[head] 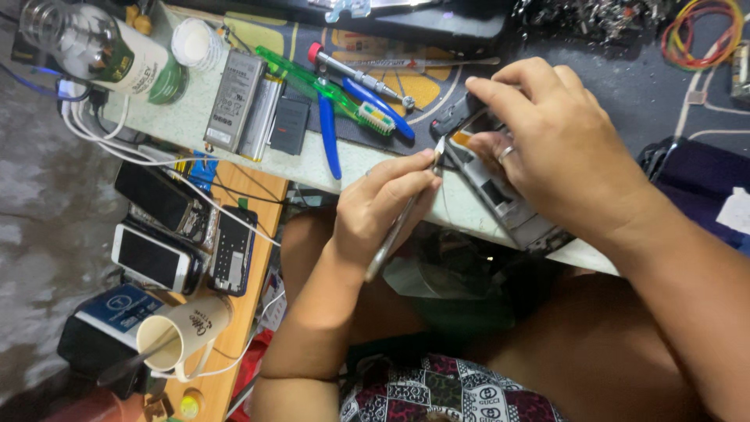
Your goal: The person disassembles a smartphone by removing the back cover and using a screwdriver to unscrew internal components. They then use a metal tool to pry and disconnect parts inside the device.
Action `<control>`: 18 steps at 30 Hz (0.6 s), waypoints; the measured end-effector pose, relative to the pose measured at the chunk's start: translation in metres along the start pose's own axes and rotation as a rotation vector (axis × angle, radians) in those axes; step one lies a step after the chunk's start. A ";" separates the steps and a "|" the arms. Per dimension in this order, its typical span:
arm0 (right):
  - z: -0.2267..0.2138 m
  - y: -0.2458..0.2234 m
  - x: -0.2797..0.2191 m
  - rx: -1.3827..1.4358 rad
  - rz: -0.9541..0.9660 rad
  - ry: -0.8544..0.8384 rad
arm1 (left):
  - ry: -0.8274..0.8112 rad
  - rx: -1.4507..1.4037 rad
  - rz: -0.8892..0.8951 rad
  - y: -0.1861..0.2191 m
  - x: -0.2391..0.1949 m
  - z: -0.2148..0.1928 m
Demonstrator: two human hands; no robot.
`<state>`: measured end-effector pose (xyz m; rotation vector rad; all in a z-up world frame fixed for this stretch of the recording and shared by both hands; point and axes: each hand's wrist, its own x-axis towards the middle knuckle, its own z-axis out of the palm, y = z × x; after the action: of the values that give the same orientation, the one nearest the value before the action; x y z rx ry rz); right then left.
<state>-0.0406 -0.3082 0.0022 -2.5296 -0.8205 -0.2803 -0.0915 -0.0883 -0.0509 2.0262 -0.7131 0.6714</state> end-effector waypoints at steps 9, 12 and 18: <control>0.013 0.005 0.001 -0.021 0.035 0.080 | -0.080 -0.016 -0.002 -0.002 0.009 -0.009; 0.018 0.004 0.001 -0.026 0.052 0.090 | -0.054 -0.020 -0.013 -0.001 0.010 -0.007; 0.026 -0.001 -0.002 -0.014 0.063 0.101 | -0.052 0.024 0.000 -0.001 0.013 -0.004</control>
<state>-0.0416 -0.2953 -0.0207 -2.5261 -0.7012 -0.3911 -0.0827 -0.0876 -0.0411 2.0723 -0.7386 0.6324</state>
